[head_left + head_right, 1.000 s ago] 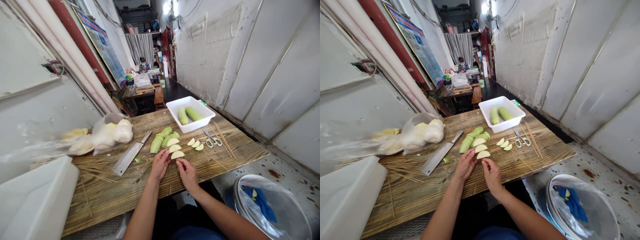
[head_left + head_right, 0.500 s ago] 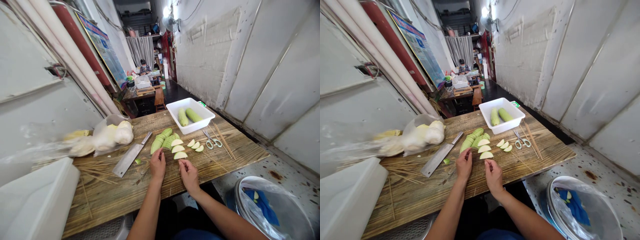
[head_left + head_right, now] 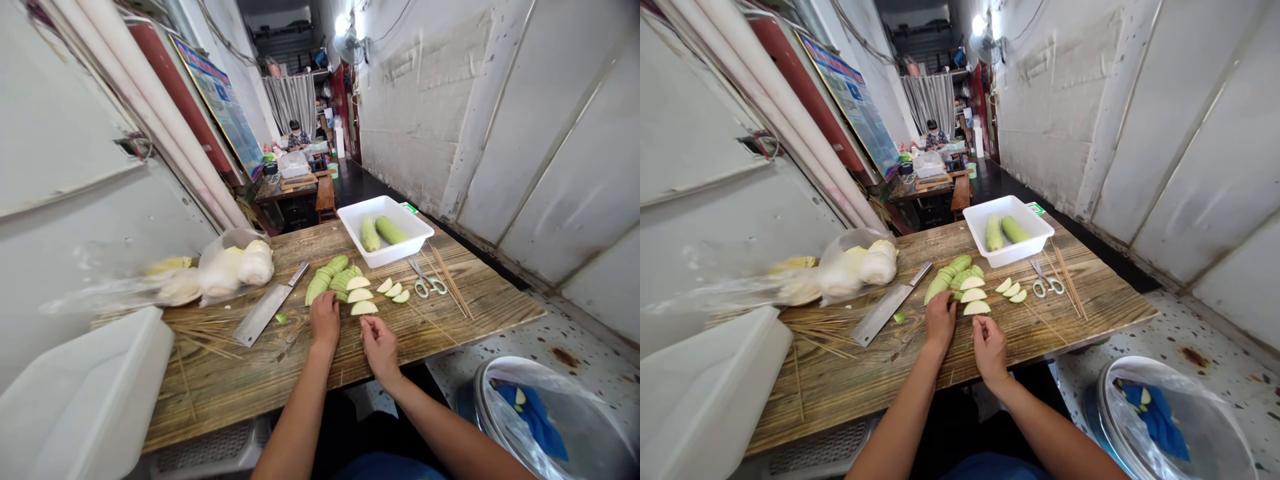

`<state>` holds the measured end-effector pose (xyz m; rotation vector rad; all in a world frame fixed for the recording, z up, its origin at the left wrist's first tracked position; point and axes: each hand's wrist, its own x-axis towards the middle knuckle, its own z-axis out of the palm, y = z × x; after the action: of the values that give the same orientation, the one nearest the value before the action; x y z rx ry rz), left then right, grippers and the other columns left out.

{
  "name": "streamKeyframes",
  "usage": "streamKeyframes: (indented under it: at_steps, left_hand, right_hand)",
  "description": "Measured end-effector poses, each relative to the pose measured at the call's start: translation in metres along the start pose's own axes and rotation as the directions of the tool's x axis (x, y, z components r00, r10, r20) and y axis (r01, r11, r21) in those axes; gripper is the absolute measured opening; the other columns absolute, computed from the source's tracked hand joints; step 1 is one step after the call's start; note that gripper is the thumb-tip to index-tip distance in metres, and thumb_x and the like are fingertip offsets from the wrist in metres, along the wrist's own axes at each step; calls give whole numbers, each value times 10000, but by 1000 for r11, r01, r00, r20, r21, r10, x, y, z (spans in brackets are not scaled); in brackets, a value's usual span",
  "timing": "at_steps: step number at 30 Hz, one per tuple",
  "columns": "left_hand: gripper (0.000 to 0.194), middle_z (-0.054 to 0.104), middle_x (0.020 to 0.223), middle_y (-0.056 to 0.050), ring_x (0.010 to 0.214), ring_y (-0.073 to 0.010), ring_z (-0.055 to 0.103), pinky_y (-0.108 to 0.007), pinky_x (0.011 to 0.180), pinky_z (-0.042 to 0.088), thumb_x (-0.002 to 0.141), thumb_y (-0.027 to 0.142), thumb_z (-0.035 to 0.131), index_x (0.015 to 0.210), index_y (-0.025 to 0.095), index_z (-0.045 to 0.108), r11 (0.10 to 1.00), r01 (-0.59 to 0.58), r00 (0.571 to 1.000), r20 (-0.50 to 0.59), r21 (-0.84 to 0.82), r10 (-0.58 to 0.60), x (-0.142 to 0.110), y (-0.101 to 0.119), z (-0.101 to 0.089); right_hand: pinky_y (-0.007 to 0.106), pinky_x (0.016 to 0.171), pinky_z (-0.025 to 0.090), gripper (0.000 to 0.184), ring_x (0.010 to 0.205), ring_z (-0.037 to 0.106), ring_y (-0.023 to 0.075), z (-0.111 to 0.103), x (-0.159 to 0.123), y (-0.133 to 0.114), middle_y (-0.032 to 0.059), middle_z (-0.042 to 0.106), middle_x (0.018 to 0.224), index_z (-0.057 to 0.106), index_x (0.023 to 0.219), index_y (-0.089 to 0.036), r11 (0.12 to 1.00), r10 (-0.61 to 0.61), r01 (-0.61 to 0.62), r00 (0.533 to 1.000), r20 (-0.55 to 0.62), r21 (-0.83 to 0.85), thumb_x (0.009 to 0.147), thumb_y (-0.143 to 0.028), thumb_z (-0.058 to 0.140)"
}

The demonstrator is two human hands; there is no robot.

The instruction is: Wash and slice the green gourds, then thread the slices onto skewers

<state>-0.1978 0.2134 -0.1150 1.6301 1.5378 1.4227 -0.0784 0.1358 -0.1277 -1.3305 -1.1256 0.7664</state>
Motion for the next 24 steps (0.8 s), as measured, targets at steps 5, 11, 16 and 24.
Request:
streamKeyframes:
  at_steps: [5, 11, 16, 24]
  left_hand:
    - [201, 602, 862, -66, 931, -243, 517, -394, 934, 333, 692, 103, 605, 842, 226, 655, 986, -61, 998, 10, 153, 60, 1, -1, -1]
    - [127, 595, 803, -38, 856, -208, 522, -338, 868, 381, 646, 134, 670, 745, 211, 649, 997, -56, 998, 17, 44, 56, 3, 0, -13]
    - [236, 608, 733, 6, 618, -101, 525, -206, 560, 400, 625, 237, 732, 816, 155, 619, 830, 299, 944, 16, -471, -331, 17, 4, -25]
    - [73, 679, 754, -113, 653, -145, 651, -237, 595, 528, 785, 127, 588, 845, 87, 601, 219, 490, 749, 279, -844, -601, 28, 13, -28]
  right_hand:
    - [216, 510, 416, 287, 519, 514, 115, 0, 0, 0, -6, 574, 604, 614, 851, -153, 1000, 1, -1, 1000, -9, 25, 859, -403, 473]
    - [216, 515, 421, 285, 513, 525, 117, -10, 1, -6, -16, 565, 572, 621, 824, -157, 998, 13, -16, 999, 43, 59, 865, -392, 465]
    - [217, 546, 419, 264, 569, 541, 125, -27, -4, -9, 10, 606, 640, 648, 818, -162, 991, -105, 115, 986, 129, -72, 872, -351, 473]
    - [226, 625, 436, 200, 648, 605, 141, -32, -13, -3, 22, 668, 730, 655, 868, -180, 926, -289, 349, 902, 320, -147, 884, -271, 477]
